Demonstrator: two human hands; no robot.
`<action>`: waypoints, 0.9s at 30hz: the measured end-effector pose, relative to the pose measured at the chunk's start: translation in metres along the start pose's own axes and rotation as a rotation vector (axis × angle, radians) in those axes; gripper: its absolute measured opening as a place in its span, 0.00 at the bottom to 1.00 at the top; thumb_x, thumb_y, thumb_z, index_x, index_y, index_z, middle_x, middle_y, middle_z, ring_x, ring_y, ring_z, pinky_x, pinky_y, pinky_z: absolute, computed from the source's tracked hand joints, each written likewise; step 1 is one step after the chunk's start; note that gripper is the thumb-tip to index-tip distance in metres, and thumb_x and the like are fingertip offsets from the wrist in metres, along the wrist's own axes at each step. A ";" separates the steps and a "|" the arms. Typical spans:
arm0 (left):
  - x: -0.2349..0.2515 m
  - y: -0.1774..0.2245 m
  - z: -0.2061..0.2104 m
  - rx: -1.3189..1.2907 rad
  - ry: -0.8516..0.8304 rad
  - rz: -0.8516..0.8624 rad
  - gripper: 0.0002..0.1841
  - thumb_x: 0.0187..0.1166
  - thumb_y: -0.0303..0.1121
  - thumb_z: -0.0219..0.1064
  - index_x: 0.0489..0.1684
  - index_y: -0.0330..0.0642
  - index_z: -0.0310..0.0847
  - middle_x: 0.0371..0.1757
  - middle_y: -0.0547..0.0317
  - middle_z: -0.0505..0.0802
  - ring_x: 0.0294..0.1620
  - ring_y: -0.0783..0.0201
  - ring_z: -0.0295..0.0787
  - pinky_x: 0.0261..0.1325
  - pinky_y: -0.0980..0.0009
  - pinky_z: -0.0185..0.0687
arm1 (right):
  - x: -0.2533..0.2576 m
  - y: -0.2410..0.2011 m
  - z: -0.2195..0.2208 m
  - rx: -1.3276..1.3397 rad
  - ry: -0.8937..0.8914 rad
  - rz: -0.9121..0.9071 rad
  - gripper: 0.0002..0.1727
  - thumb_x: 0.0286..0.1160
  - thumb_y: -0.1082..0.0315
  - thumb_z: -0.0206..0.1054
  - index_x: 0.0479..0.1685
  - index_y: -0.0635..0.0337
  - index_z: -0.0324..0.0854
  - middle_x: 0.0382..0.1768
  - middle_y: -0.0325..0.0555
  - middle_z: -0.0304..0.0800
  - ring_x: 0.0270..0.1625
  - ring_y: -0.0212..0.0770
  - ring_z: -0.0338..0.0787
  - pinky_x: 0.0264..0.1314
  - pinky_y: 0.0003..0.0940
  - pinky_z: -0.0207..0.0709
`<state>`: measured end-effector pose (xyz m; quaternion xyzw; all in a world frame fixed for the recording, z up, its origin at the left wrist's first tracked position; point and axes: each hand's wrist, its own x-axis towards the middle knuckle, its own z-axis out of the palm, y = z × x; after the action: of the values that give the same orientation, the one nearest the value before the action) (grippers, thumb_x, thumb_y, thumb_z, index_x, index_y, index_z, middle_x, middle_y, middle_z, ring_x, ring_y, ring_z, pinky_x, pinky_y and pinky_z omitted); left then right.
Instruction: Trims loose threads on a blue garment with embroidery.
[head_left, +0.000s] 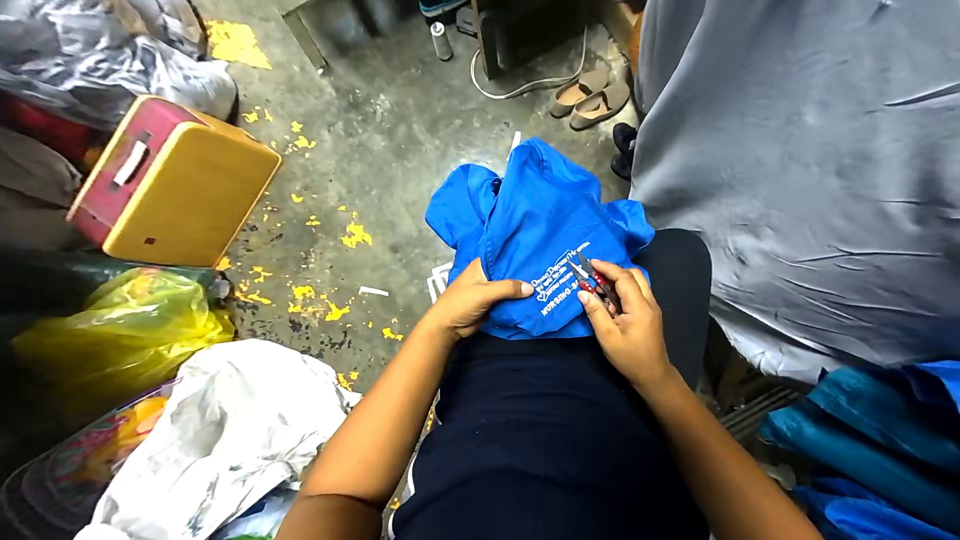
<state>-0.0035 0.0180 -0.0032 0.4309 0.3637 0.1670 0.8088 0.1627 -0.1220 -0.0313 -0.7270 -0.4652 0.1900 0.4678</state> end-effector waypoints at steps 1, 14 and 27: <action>0.000 0.000 0.001 0.008 0.006 0.000 0.17 0.63 0.16 0.65 0.47 0.45 0.82 0.36 0.64 0.96 0.36 0.73 0.93 0.44 0.73 0.91 | 0.000 0.000 0.000 -0.002 0.007 -0.001 0.21 0.78 0.66 0.67 0.66 0.70 0.83 0.45 0.54 0.84 0.41 0.29 0.82 0.42 0.17 0.75; 0.000 -0.001 0.001 -0.004 0.026 -0.003 0.15 0.66 0.17 0.63 0.47 0.44 0.81 0.37 0.62 0.96 0.36 0.71 0.93 0.44 0.72 0.91 | -0.006 -0.005 -0.003 0.028 -0.050 -0.102 0.20 0.79 0.62 0.68 0.63 0.65 0.89 0.42 0.48 0.82 0.42 0.29 0.82 0.44 0.18 0.78; 0.002 -0.001 0.009 0.007 0.076 0.006 0.14 0.70 0.14 0.61 0.47 0.41 0.81 0.35 0.60 0.95 0.34 0.70 0.93 0.41 0.72 0.91 | -0.004 0.003 -0.002 -0.058 0.000 -0.113 0.19 0.80 0.64 0.65 0.61 0.66 0.90 0.40 0.49 0.84 0.42 0.34 0.83 0.45 0.23 0.77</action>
<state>0.0046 0.0137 -0.0016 0.4280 0.3934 0.1843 0.7925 0.1638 -0.1273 -0.0336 -0.7130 -0.5106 0.1497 0.4566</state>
